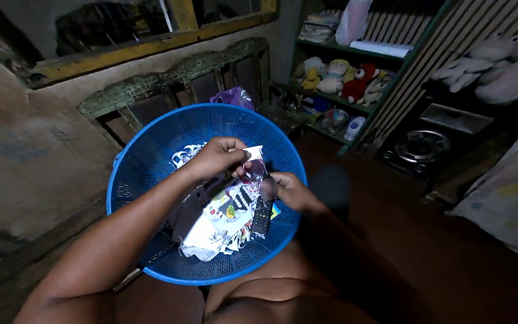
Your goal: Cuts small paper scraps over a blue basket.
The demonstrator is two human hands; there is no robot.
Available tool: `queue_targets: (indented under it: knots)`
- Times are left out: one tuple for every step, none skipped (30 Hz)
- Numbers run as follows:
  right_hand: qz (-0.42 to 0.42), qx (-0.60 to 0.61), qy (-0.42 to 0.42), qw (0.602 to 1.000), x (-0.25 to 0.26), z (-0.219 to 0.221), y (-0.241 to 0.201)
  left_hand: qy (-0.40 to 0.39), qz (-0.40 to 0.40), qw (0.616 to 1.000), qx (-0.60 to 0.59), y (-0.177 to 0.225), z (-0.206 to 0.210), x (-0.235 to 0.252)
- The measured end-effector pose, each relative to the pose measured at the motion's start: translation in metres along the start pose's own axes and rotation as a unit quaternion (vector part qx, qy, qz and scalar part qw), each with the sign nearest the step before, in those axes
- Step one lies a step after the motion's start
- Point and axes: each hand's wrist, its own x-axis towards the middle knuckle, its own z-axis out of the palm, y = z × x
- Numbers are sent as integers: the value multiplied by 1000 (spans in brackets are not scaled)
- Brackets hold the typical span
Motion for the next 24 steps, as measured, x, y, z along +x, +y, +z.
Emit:
queue_targets:
  knots:
    - [-4, 2, -2, 1000, 0, 0, 1, -1, -1, 1000, 1, 0, 0, 0]
    - [-8, 5, -7, 1000, 0, -1, 1, -2, -2, 1000, 1, 1, 0, 0]
    - [-11, 6, -15, 1000, 0, -2, 2, -4, -5, 1000, 0, 1, 0, 0]
    - [-11, 5, -23, 1000, 0, -2, 2, -7, -8, 1000, -2, 2, 1, -1]
    - [-12, 2, -27, 1000, 0, -3, 1, -11, -12, 1000, -1, 3, 2, -1]
    - [-14, 1, -29, 999, 0, -3, 2, -14, -16, 1000, 1, 3, 2, -2]
    - [-17, 2, -31, 999, 0, -3, 2, -17, -17, 1000, 1, 3, 2, -1]
    - [-23, 5, -32, 999, 0, -3, 3, -19, -17, 1000, -1, 2, 2, -1]
    - [-26, 7, -31, 999, 0, -3, 3, -20, -17, 1000, -1, 2, 1, -1]
    - [-24, 9, -26, 999, 0, -3, 3, -20, -18, 1000, -1, 2, 1, -1]
    - [-15, 9, -19, 1000, 0, -3, 2, -19, -18, 1000, 2, 2, 1, -2]
    - [-6, 4, -11, 1000, 0, -2, 1, -17, -18, 1000, 3, 3, 0, -2]
    - [3, -1, -4, 1000, 0, -2, -1, -16, -18, 1000, 3, 3, 0, -1]
    - [9, -5, 3, 1000, 0, -1, -2, -14, -15, 1000, 1, 3, -1, -1]
    - [13, -5, 9, 1000, 0, -1, -3, -13, -11, 1000, -1, 2, -2, -1]
    - [13, -2, 11, 1000, 0, -1, -3, -12, -8, 1000, -3, 2, -4, -1]
    - [7, 4, 10, 1000, 0, -2, -1, -8, -6, 1000, -3, 2, -5, 0]
    - [-1, 11, 6, 1000, 0, -3, 1, -4, -5, 1000, -1, 3, -7, 0]
    - [-6, 17, 0, 1000, 1, -3, 3, -2, -3, 1000, -1, 3, -9, 0]
    - [-6, 20, -11, 1000, 1, -4, 4, -1, -1, 1000, -2, 3, -10, 0]
    - [-4, 20, -25, 999, 1, -5, 4, -1, 0, 1000, -3, 3, -11, 0]
    - [-5, 18, -41, 999, 1, -6, 4, -3, 1, 1000, -4, 3, -12, -1]
    - [-8, 17, -56, 998, 1, -6, 4, -6, 2, 1000, -5, 4, -12, -1]
    - [-10, 15, -65, 998, 2, -6, 4, -12, 2, 1000, -7, 5, -12, -2]
